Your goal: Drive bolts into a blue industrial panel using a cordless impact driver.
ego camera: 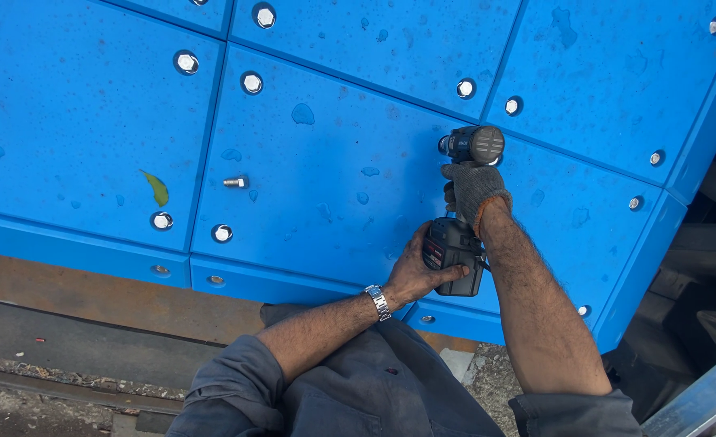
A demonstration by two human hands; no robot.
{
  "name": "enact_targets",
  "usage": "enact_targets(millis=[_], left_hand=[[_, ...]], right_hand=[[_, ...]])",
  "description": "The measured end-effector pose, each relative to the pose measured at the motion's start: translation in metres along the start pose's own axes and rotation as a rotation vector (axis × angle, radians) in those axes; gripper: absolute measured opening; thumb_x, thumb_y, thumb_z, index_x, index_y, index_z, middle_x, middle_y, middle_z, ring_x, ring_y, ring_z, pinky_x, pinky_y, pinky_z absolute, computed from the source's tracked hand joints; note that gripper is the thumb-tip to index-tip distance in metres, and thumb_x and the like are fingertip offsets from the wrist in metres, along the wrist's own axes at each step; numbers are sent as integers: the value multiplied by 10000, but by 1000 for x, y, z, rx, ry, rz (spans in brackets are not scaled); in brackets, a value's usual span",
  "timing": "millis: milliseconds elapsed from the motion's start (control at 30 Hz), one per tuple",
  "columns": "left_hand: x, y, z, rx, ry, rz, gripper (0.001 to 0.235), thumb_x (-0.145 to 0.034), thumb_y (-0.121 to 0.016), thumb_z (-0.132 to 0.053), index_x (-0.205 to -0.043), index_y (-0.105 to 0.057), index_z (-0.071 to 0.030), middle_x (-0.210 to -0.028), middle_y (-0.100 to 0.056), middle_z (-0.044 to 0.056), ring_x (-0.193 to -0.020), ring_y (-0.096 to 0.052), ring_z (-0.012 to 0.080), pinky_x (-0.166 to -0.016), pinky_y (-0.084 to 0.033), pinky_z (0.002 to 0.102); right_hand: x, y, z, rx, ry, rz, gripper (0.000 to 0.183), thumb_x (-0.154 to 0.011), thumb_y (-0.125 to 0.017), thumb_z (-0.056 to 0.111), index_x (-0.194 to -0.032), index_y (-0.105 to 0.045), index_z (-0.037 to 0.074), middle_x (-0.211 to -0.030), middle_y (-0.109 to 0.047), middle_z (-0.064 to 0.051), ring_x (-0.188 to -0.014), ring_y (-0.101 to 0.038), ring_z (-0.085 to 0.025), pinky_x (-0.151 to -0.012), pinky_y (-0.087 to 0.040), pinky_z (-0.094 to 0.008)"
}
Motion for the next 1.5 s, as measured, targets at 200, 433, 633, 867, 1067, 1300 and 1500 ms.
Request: enact_targets(millis=[200, 433, 633, 867, 1067, 1300, 1500], left_hand=[[-5, -10, -1, 26, 23, 25, 1369, -634, -789, -707, -1607, -60, -79, -1474, -360, 265, -1414, -391, 446, -1064, -496, 556], [-7, -12, -2, 38, -15, 33, 1355, -664, -794, -690, -1610, -51, -67, -1475, -352, 276, -1423, -387, 449, -1092, -477, 557], [-4, -9, -12, 102, -35, 32, 1367, -614, -788, -703, -1585, -93, -36, -1457, -397, 263, -1405, -443, 412, -1082, -496, 533], [-5, -17, -9, 75, -1, 37, 1375, -634, -791, -697, -1597, -66, -35, -1480, -362, 277, -1427, -392, 430, -1105, -467, 543], [-7, -16, -7, 34, 1, 45, 1378, -645, -796, -687, -1605, -42, -47, -1486, -345, 282, -1432, -378, 438, -1115, -450, 554], [-12, -21, -3, 35, -34, 37, 1365, -651, -795, -685, -1601, -50, -49, -1487, -343, 277, -1435, -374, 441, -1099, -470, 558], [-10, -20, -4, 42, -20, 47, 1367, -661, -807, -675, -1611, -45, -52, -1495, -346, 280, -1443, -370, 440, -1114, -453, 552]], right_hand=[[2, 3, 0, 34, 22, 15, 250, -908, -724, 277, -1012, -689, 53, -755, -680, -80, -645, -671, -166, -613, -595, -366], [0, 4, -1, 48, 11, -14, 228, -910, -721, 267, -993, -693, 56, -749, -679, -76, -644, -674, -155, -594, -606, -333], [-3, 2, 1, 81, 14, 32, 237, -933, -702, 292, -972, -703, 59, -739, -666, -56, -633, -648, -134, -587, -585, -321], [-2, 5, -2, 61, 11, 33, 217, -911, -714, 270, -988, -698, 68, -737, -660, -56, -636, -657, -143, -594, -599, -333], [-4, 4, -5, 47, 12, 25, 224, -902, -732, 265, -992, -696, 63, -756, -668, -72, -650, -664, -160, -608, -600, -341], [-10, 3, -7, 67, 18, 46, 217, -913, -719, 271, -999, -688, 75, -763, -653, -65, -660, -657, -148, -605, -603, -333], [-11, 4, -8, 35, 14, 46, 215, -904, -727, 266, -997, -686, 77, -762, -655, -63, -662, -660, -148, -607, -608, -335]])
Point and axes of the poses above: each hand's wrist, its own x-axis away from the middle knuckle, its own y-axis out of the back of the hand, z = x × y, the point moved 6 cm from there along -x, towards the middle knuckle
